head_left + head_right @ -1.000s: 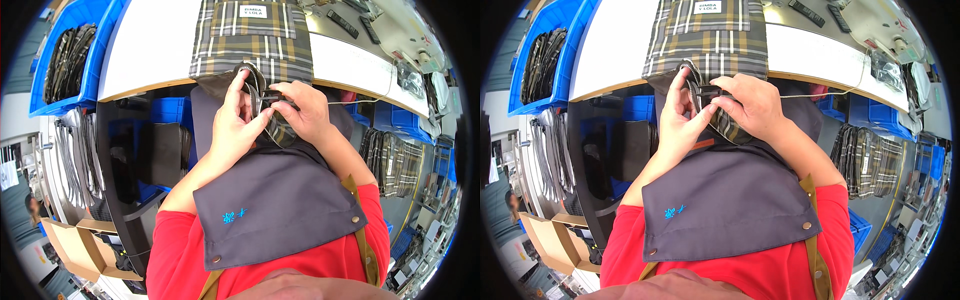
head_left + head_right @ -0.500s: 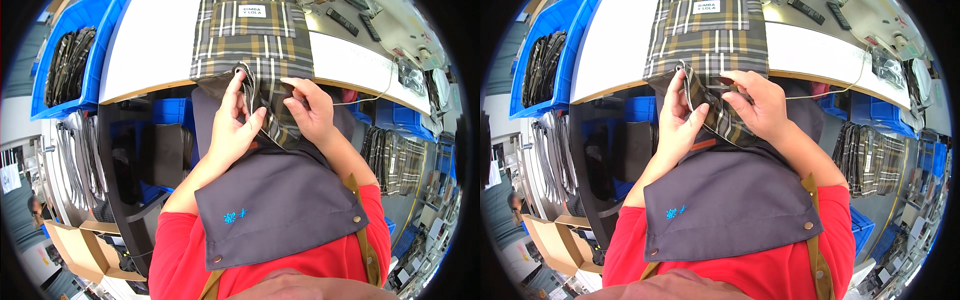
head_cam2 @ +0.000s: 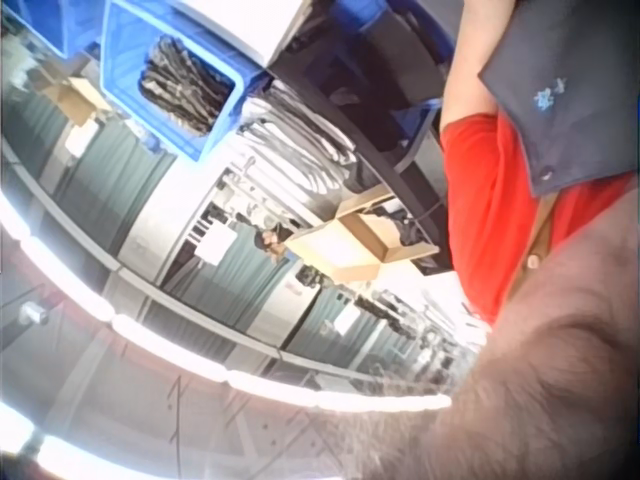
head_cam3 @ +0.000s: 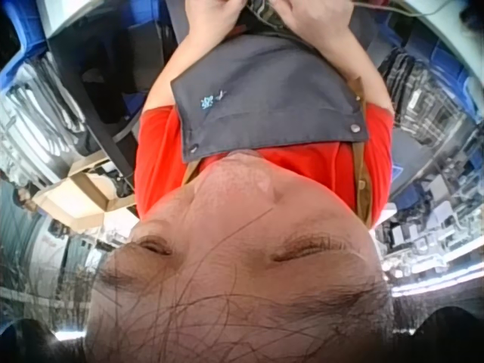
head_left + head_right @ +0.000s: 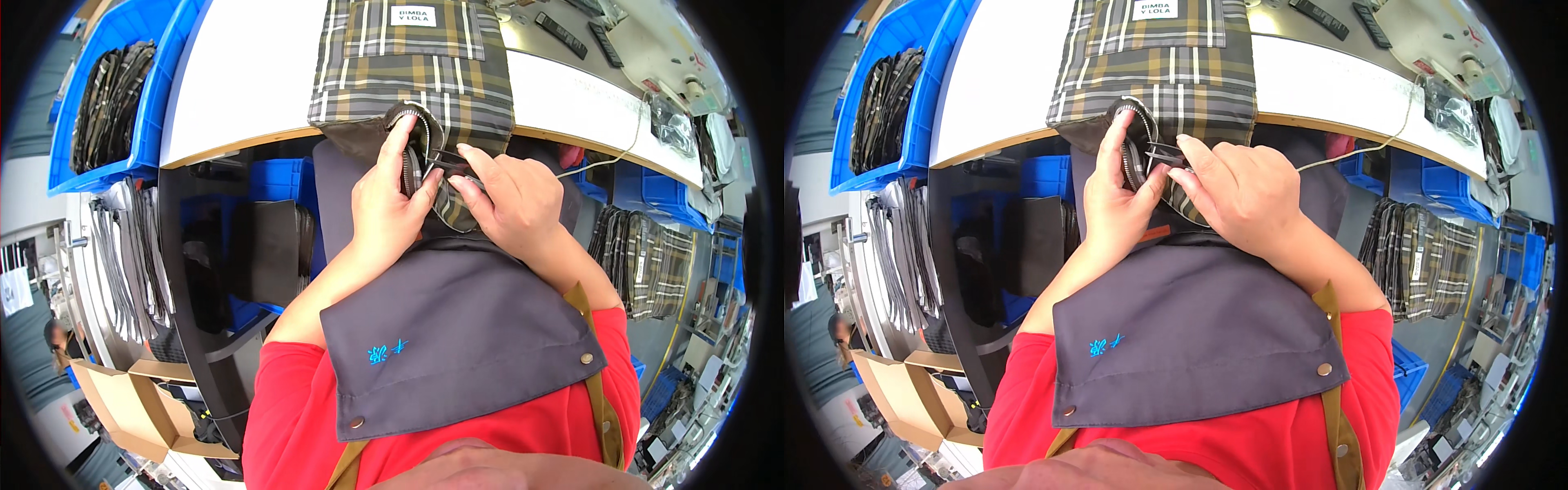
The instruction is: The person sews a zipper onto a dark brown fabric bag using an industrial sewing machine. They then switch to a plaid-patterned bag, sewing a zipper onto it as well. The person handles the fabric and zippers by hand, guiding them under the machine's needle.
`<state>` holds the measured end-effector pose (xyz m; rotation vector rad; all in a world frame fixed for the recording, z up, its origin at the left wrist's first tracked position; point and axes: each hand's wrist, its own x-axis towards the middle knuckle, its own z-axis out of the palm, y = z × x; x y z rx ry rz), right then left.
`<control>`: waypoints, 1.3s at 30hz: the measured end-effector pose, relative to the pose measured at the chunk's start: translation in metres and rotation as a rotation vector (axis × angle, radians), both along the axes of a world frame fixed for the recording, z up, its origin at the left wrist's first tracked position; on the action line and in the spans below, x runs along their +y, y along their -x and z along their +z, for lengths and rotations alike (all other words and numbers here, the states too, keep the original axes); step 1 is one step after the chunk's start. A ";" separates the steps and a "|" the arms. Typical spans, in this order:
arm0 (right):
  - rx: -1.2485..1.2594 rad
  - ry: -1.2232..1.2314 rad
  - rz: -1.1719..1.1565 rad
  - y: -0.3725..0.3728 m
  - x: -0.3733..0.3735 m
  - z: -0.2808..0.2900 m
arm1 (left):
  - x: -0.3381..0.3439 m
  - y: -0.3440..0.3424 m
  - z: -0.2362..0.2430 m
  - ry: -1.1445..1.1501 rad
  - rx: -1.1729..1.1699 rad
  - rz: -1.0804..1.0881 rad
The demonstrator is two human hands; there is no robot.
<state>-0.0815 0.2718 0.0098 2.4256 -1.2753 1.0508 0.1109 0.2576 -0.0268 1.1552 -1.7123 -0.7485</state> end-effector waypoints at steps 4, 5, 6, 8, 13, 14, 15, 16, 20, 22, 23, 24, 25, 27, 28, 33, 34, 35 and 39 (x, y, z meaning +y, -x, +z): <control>0.064 -0.004 -0.045 0.000 0.004 0.004 | -0.001 0.004 0.001 0.034 -0.103 0.034; 0.069 0.001 -0.052 -0.001 0.004 0.004 | -0.001 0.004 -0.001 0.058 -0.134 0.043; 0.085 -0.002 -0.061 -0.002 0.004 0.006 | -0.002 0.004 -0.004 0.081 -0.165 0.052; 0.115 -0.011 -0.079 -0.003 0.006 0.011 | -0.003 0.004 -0.006 0.128 -0.208 0.062; 0.070 -0.039 -0.046 0.000 0.006 0.008 | -0.005 0.004 -0.008 0.242 -0.278 0.077; 0.048 -0.044 -0.029 0.001 0.007 0.008 | -0.005 0.004 -0.009 0.246 -0.271 0.080; 0.013 -0.045 -0.021 0.002 0.007 0.010 | -0.005 0.003 -0.011 0.249 -0.264 0.084; -0.022 -0.046 -0.013 0.004 0.005 0.011 | -0.005 0.003 -0.013 0.252 -0.257 0.087; -0.162 -0.061 -0.114 0.018 -0.007 0.005 | -0.002 0.001 -0.015 0.180 -0.243 0.093; -0.168 -0.055 -0.244 0.038 -0.020 -0.006 | 0.002 -0.004 -0.017 0.084 -0.167 0.096; -0.190 -0.157 -0.376 0.053 -0.024 -0.011 | 0.003 -0.007 -0.021 0.052 -0.100 0.098; -0.222 -0.261 -0.498 0.070 -0.030 -0.018 | 0.005 -0.016 -0.036 0.051 0.006 0.107; -0.231 -0.247 -0.581 0.090 -0.037 -0.022 | 0.010 -0.026 -0.045 -0.012 0.155 0.071; -0.235 -0.250 -0.712 0.131 -0.047 -0.028 | 0.029 -0.050 -0.059 0.028 0.202 0.053; -0.222 -0.272 -0.761 0.150 -0.050 -0.029 | 0.040 -0.064 -0.067 0.016 0.224 0.037; -0.027 -0.301 -0.917 0.246 -0.060 -0.040 | 0.088 -0.105 -0.112 -0.428 0.490 0.419; 0.057 -0.258 -0.890 0.261 -0.065 -0.045 | 0.095 -0.116 -0.119 -0.571 0.477 0.554; 0.145 -0.219 -0.882 0.261 -0.068 -0.042 | 0.097 -0.122 -0.119 -0.750 0.493 0.688; 0.210 0.074 -0.642 0.214 -0.063 -0.030 | 0.097 -0.138 -0.125 -0.833 0.496 0.701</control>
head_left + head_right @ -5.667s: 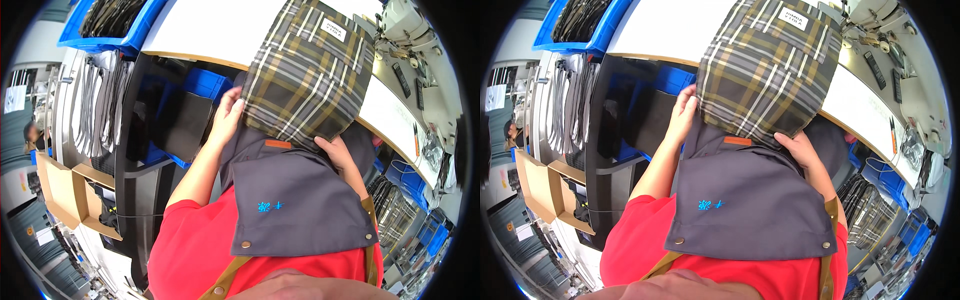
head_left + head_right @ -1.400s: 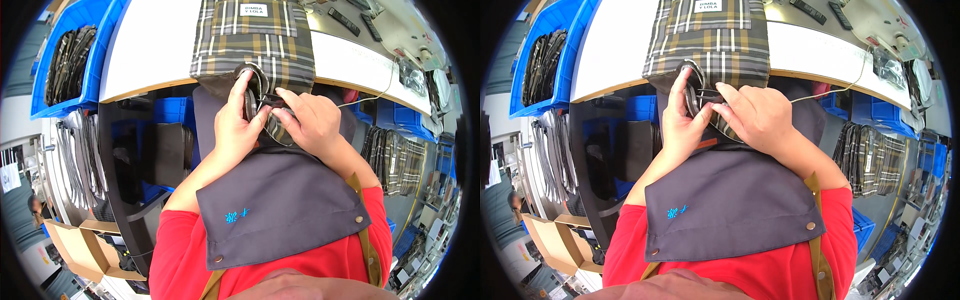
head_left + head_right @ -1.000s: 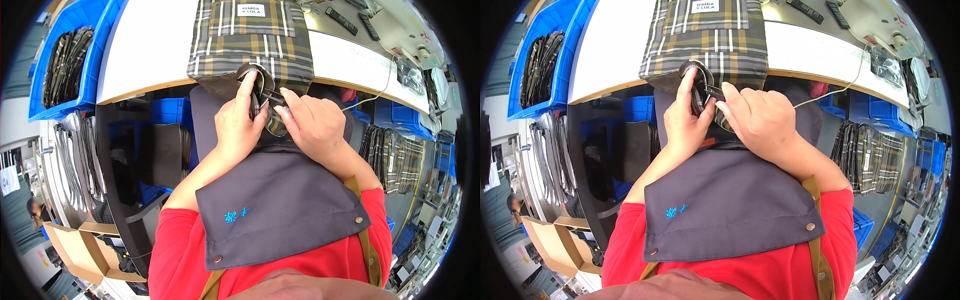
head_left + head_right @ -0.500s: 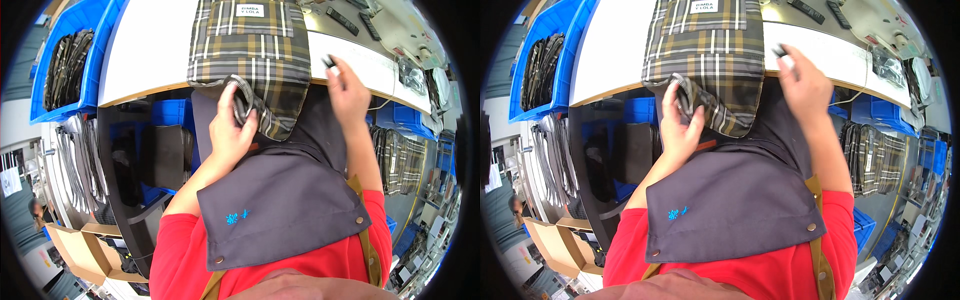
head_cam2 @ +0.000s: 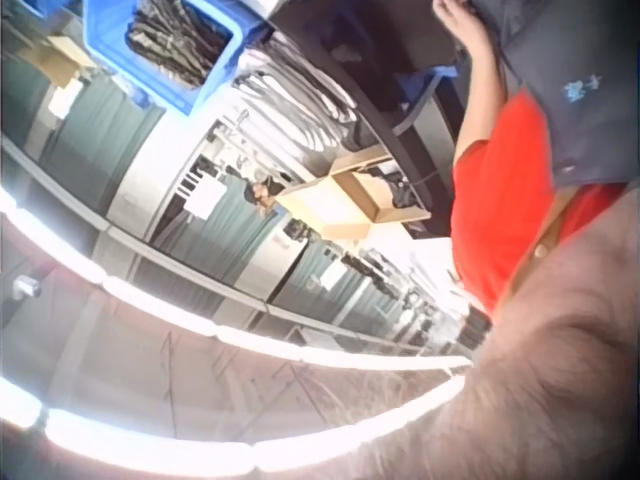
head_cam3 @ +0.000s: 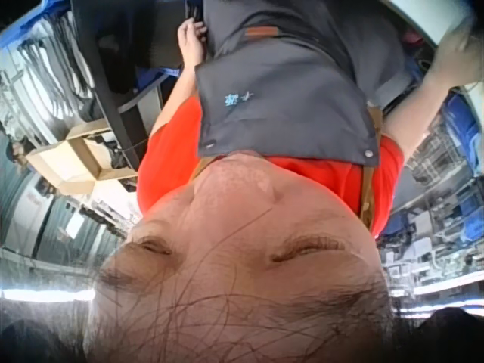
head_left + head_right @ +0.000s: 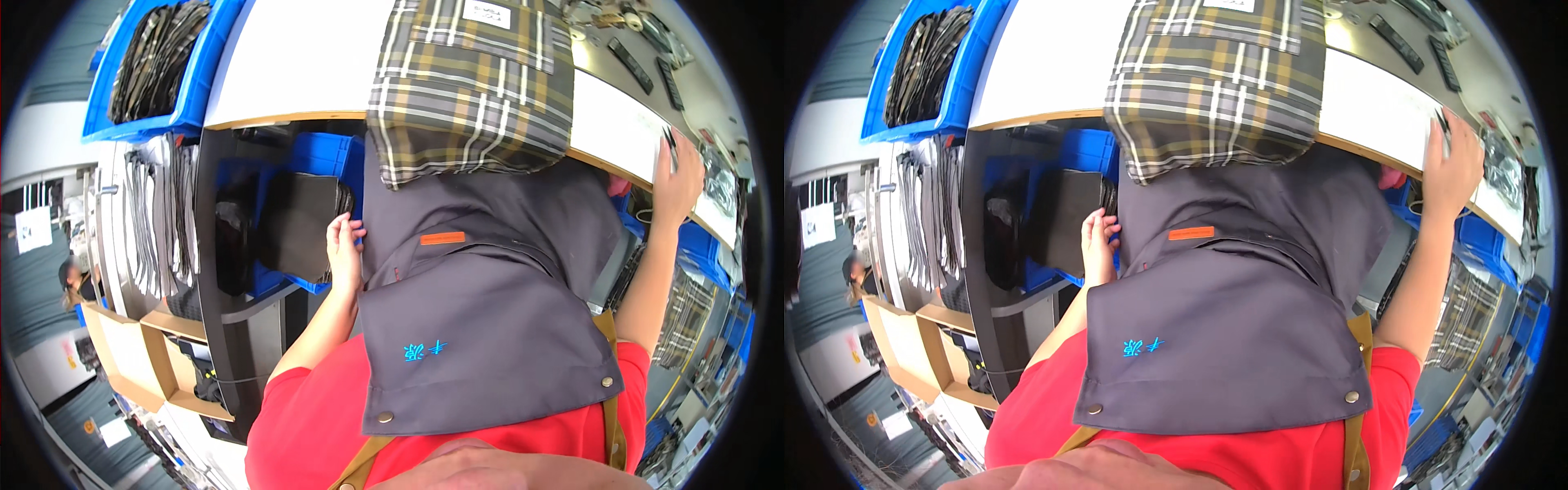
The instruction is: The person sews a zipper onto a dark brown fabric bag using an industrial sewing machine. They then switch to a plaid-patterned bag, sewing a zipper onto it as well. The person handles the fabric and zippers by hand, guiding them under the machine's needle.
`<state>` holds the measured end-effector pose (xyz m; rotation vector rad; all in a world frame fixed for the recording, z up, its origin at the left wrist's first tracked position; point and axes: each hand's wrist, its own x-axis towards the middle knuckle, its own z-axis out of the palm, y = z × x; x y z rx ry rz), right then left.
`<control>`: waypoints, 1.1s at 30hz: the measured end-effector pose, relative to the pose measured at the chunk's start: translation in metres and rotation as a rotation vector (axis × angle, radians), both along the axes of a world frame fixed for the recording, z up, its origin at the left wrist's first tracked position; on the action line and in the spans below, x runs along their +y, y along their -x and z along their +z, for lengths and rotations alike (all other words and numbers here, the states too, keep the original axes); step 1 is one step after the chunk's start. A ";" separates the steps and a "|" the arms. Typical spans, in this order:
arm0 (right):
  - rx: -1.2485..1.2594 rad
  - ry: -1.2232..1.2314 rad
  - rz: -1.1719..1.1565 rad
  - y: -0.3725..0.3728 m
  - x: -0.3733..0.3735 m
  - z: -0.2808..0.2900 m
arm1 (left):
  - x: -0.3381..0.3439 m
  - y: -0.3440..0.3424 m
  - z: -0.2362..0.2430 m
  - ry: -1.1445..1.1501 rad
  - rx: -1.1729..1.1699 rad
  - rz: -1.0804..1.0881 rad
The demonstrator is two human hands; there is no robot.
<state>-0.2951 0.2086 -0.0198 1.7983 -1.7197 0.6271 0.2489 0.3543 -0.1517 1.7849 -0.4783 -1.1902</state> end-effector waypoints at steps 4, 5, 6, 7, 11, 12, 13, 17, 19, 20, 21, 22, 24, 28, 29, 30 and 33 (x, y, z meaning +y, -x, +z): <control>-0.166 0.103 0.335 -0.077 0.028 -0.014 | -0.024 0.018 0.012 0.263 -0.085 -0.160; -0.140 0.092 0.435 -0.087 0.033 -0.021 | -0.029 0.024 0.012 0.364 -0.118 -0.230; -0.155 0.046 0.476 -0.099 0.042 -0.024 | -0.034 0.036 0.017 0.465 -0.143 -0.296; -0.154 0.015 0.498 -0.109 0.047 -0.025 | -0.038 0.048 0.024 0.486 -0.168 -0.383; -0.242 -0.080 0.433 -0.097 0.067 -0.047 | -0.068 0.102 0.042 0.523 -0.369 -0.970; -0.230 -0.084 0.386 -0.092 0.072 -0.048 | -0.080 0.114 0.041 0.524 -0.412 -1.159; -0.243 -0.101 0.362 -0.086 0.074 -0.048 | -0.087 0.124 0.035 0.475 -0.475 -1.316; -0.217 -0.072 0.310 -0.053 0.082 -0.043 | -0.104 0.134 -0.005 0.345 -0.548 -1.510; -0.241 -0.073 0.242 -0.034 0.091 -0.037 | -0.107 0.138 -0.010 0.378 -0.595 -1.493; -0.250 -0.046 0.173 -0.024 0.098 -0.031 | -0.107 0.139 -0.013 0.390 -0.583 -1.515; -0.269 -0.018 0.124 -0.016 0.100 -0.025 | -0.107 0.137 -0.012 0.390 -0.584 -1.521; -0.287 0.009 0.081 -0.008 0.100 -0.018 | -0.106 0.137 -0.013 0.398 -0.579 -1.526; -0.353 0.143 0.068 0.010 0.088 -0.006 | -0.106 0.134 -0.008 0.389 -0.532 -1.553; -0.425 0.150 0.109 0.035 0.035 0.020 | -0.115 0.123 0.015 0.198 -0.341 -1.667; -0.429 0.115 0.135 0.039 0.018 0.022 | -0.121 0.126 0.039 0.174 -0.277 -1.721; -0.390 0.018 0.121 0.040 0.002 0.023 | -0.129 0.133 0.069 0.148 -0.213 -1.771; -0.260 -0.130 0.123 0.030 -0.028 0.023 | -0.155 0.153 0.139 0.191 0.024 -1.878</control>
